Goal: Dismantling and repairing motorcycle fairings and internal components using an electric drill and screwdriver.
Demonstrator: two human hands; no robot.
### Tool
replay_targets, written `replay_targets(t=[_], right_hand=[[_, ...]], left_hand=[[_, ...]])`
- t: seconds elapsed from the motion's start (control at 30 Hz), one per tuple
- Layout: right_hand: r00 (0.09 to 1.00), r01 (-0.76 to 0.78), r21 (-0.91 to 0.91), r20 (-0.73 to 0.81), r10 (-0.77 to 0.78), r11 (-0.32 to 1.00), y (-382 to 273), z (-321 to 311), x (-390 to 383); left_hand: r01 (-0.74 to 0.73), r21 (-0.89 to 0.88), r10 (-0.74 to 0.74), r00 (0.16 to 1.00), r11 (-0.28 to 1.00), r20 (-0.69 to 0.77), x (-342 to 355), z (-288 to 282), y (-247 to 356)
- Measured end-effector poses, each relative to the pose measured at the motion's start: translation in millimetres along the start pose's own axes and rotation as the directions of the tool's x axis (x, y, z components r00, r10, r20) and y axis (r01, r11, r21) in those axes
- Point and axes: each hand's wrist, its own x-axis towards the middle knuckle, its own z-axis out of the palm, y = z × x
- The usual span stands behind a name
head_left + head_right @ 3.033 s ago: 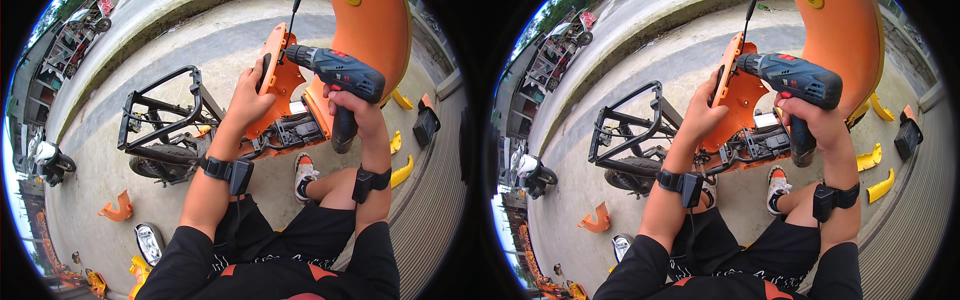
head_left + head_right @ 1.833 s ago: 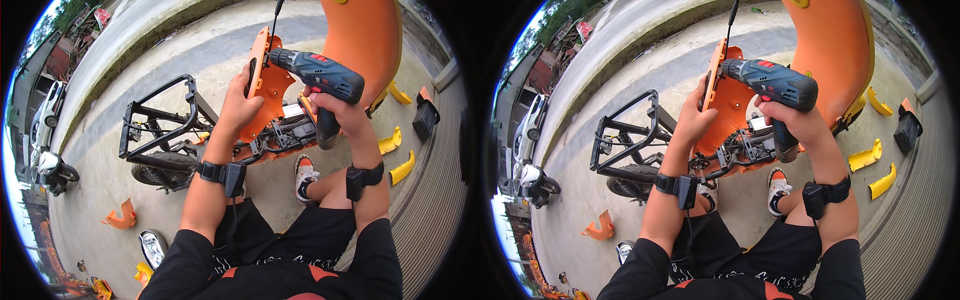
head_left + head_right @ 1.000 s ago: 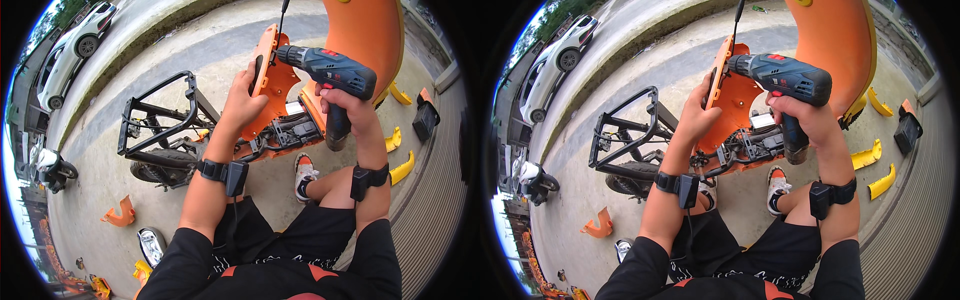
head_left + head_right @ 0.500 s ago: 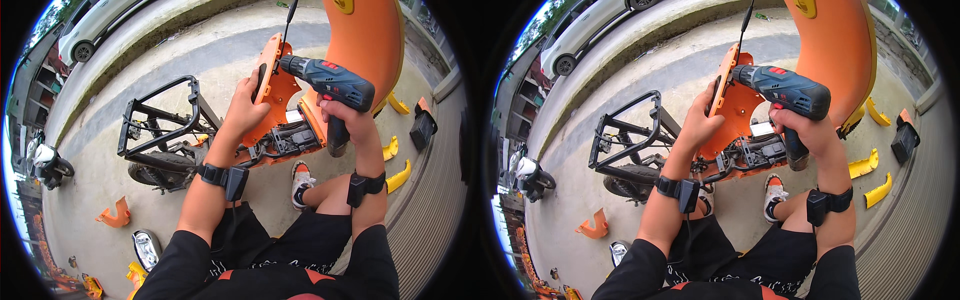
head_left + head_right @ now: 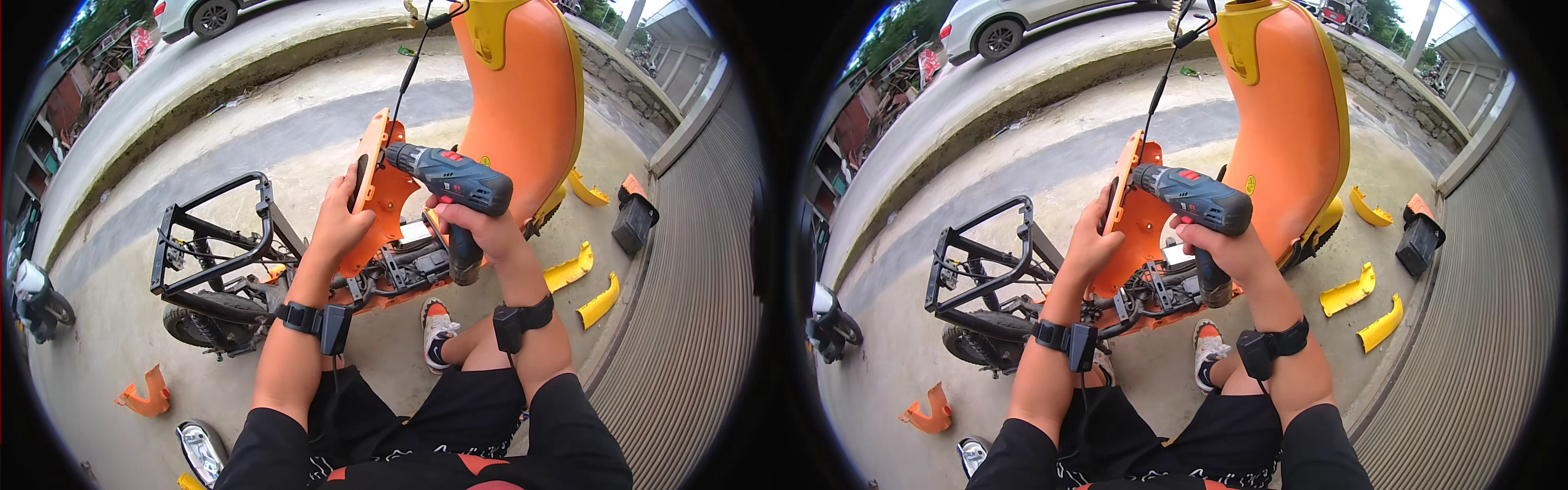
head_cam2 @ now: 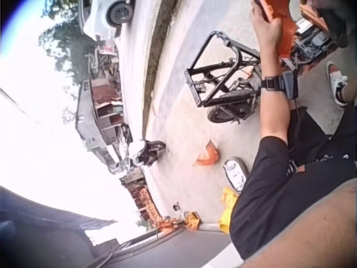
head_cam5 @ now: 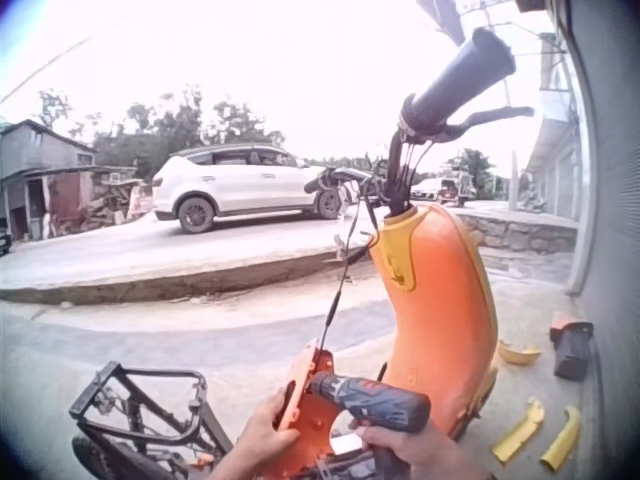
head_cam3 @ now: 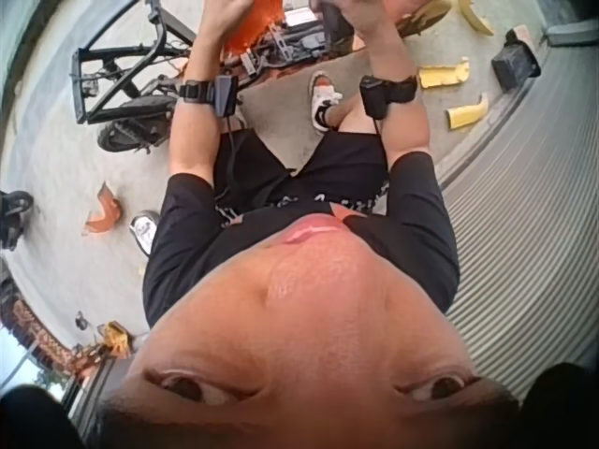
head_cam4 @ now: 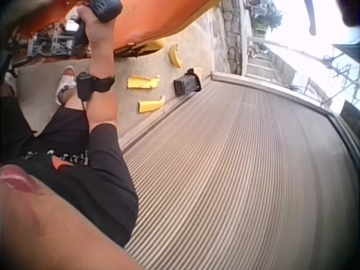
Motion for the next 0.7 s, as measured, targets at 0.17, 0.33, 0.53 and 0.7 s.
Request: replay_targets(t=[0.17,0.33,0.53,0.7], right_hand=[[1.000,-0.008,-0.199,-0.024,0.003,0.980,-6.5,-7.6,-2.9],[0.999,0.047,-0.145,0.007,-0.046,0.988,-7.1,-13.7,-6.3],[1.000,0.014,-0.289,-0.006,-0.016,0.957,-4.1,-11.2,2.7],[0.998,0.052,-0.208,-0.009,-0.055,0.977,-1.5,-1.7,8.7]], left_hand=[[-0.062,0.064,0.060,0.998,0.996,0.031,-2.3,-2.1,4.3],[-0.107,0.095,0.108,0.994,0.990,-0.001,-3.5,-0.2,0.8],[-0.049,0.033,0.048,0.999,0.998,0.025,2.2,-2.0,-2.3],[-0.040,0.044,0.039,0.999,0.998,0.005,4.9,-3.3,-6.6]])
